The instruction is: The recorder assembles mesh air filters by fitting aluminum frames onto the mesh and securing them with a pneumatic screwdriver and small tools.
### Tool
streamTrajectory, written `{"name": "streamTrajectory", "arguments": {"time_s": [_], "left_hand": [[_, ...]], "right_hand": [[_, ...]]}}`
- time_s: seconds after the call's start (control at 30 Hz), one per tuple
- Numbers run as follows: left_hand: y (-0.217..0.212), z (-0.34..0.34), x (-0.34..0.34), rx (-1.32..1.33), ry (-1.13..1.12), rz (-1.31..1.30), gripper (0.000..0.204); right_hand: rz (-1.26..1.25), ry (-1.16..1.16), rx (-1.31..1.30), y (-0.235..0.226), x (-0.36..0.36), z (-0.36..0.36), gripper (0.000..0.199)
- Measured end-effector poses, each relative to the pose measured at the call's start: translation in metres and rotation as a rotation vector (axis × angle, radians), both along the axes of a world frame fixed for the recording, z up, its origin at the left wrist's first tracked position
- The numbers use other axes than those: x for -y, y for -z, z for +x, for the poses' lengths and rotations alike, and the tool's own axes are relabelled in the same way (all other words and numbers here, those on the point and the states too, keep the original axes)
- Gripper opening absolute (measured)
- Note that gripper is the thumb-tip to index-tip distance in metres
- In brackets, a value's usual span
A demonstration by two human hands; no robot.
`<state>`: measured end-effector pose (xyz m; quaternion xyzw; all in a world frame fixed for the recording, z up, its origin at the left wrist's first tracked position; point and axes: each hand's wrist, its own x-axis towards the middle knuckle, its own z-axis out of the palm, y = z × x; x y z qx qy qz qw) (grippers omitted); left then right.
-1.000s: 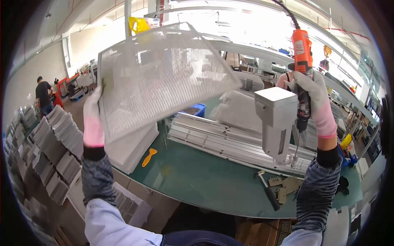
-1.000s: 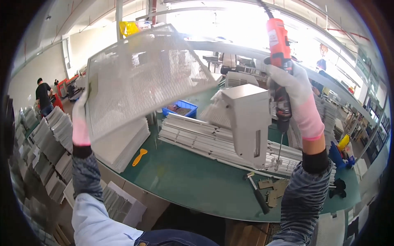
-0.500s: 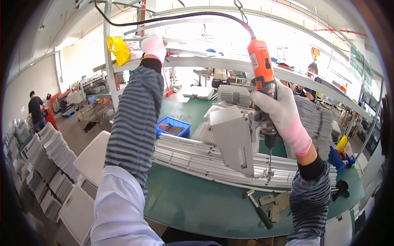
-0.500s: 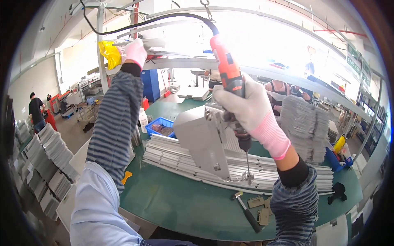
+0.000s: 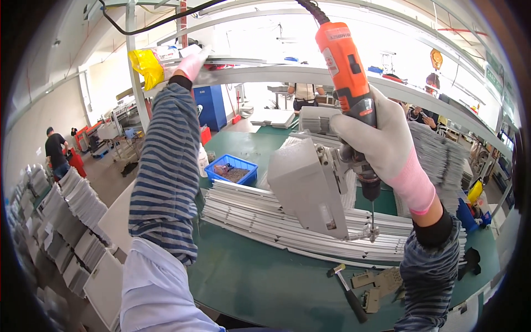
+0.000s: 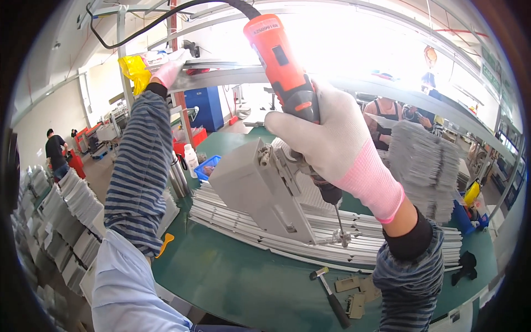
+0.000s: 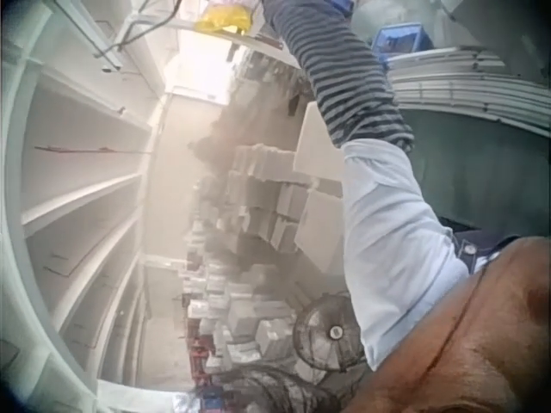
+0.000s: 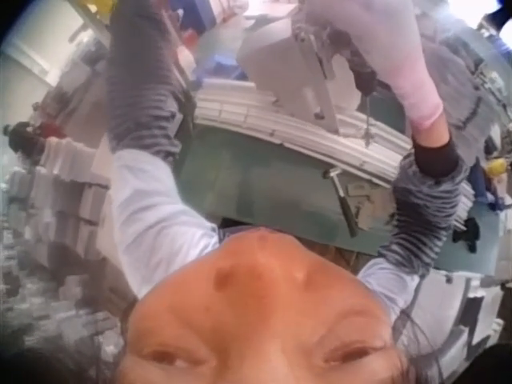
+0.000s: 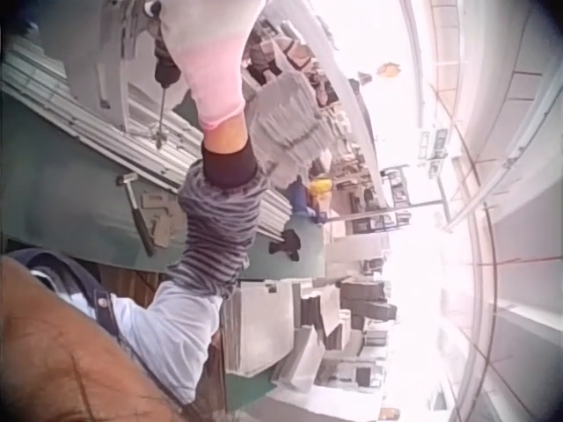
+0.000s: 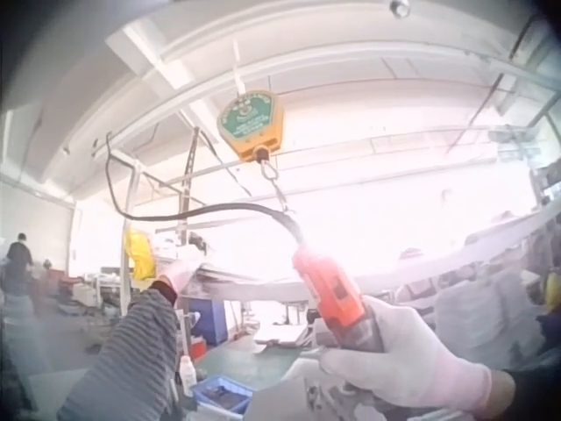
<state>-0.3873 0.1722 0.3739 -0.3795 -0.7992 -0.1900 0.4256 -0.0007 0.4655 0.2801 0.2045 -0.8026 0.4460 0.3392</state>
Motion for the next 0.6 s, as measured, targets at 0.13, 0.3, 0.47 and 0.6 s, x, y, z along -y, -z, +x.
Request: {"name": "streamTrajectory", "arguments": {"time_s": [0.13, 0.3, 0.47, 0.6], "left_hand": [[0.032, 0.032, -0.07, 0.064, -0.224, 0.271, 0.035], [0.021, 0.018, -0.079, 0.073, -0.423, 0.187, 0.029], [0.017, 0.021, -0.093, -0.169, -0.465, 0.273, 0.015], [0.009, 0.052, -0.132, -0.238, -0.386, 0.306, 0.011]], "right_hand": [[-0.017, -0.02, 0.0, 0.007, -0.006, -0.011, 0.026], [-0.007, 0.018, -0.019, 0.008, -0.004, -0.012, 0.026], [0.018, 0.047, -0.017, 0.006, -0.005, -0.014, 0.028], [0.015, 0.049, 0.029, 0.004, 0.0, -0.011, 0.025]]}}
